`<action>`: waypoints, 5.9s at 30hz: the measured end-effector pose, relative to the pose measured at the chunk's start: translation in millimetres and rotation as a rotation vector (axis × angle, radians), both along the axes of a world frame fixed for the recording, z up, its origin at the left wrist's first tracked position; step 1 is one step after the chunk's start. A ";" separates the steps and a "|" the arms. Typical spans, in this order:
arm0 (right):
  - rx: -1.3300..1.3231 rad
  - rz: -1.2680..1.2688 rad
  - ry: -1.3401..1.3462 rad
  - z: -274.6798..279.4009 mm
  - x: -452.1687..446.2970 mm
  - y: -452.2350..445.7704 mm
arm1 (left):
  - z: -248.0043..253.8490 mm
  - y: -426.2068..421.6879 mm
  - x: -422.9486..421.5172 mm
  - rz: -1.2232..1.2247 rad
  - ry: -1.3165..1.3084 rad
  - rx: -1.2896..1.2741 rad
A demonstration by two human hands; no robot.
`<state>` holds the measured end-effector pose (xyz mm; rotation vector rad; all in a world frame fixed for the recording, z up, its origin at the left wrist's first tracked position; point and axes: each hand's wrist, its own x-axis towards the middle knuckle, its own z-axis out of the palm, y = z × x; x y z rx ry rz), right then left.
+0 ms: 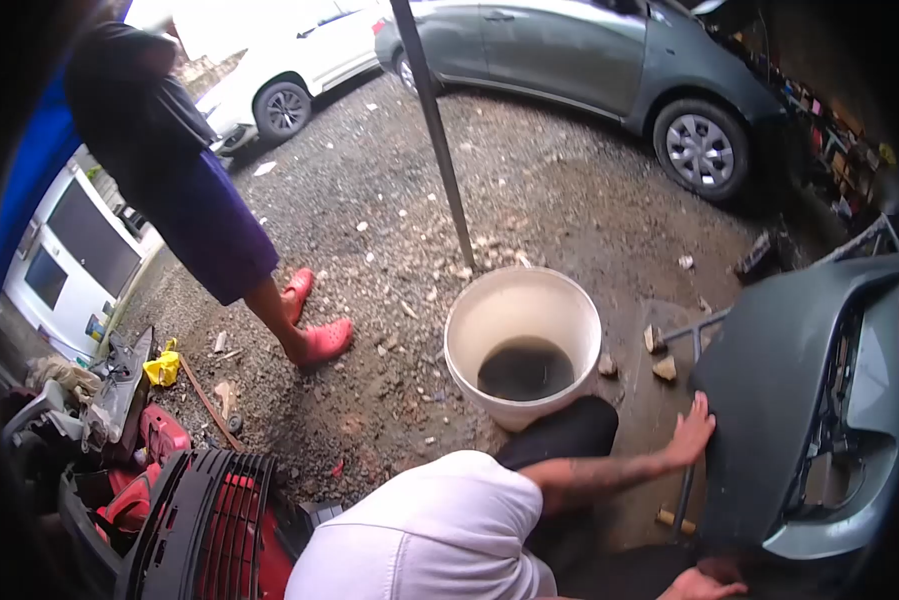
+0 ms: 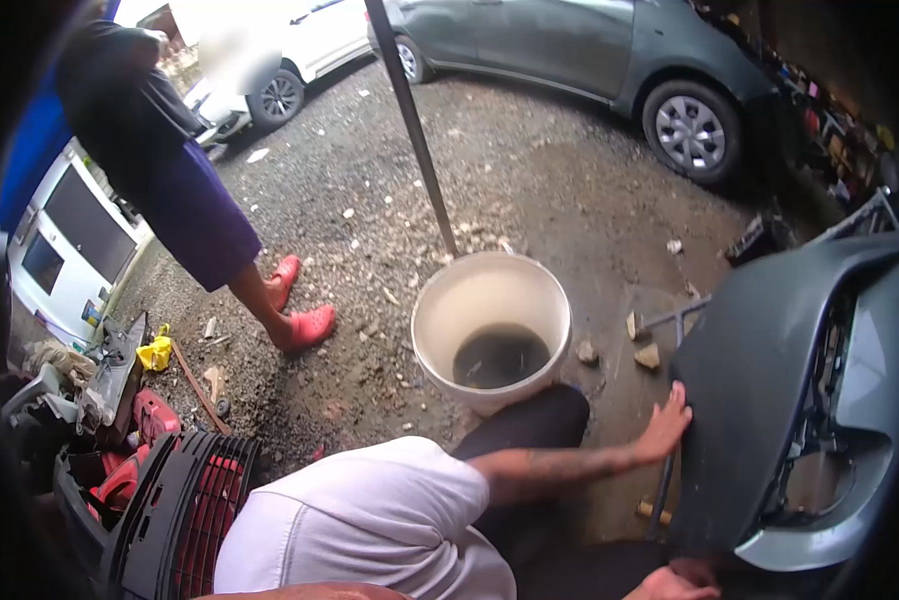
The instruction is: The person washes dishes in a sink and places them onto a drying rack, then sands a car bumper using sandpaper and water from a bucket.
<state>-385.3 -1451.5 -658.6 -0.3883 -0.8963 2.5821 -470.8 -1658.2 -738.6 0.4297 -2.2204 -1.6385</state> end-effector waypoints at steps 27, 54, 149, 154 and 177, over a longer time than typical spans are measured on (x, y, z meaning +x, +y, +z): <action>0.255 0.011 -0.014 18.9 7.7 -17.0 | 52.3 29.4 74.2 -0.122 0.138 0.018; 0.167 0.087 0.133 -5.3 -0.1 1.6 | 86.7 23.3 71.2 -0.159 0.230 -0.092; 0.303 -0.051 0.046 28.5 10.8 -27.5 | 87.2 -1.0 16.9 0.075 0.209 -0.003; 0.239 0.070 0.035 17.6 5.3 -17.1 | 86.6 11.3 52.5 -0.089 0.296 -0.040; 0.236 -0.007 -0.016 21.2 5.3 -20.8 | 73.9 0.0 20.4 0.034 0.276 0.068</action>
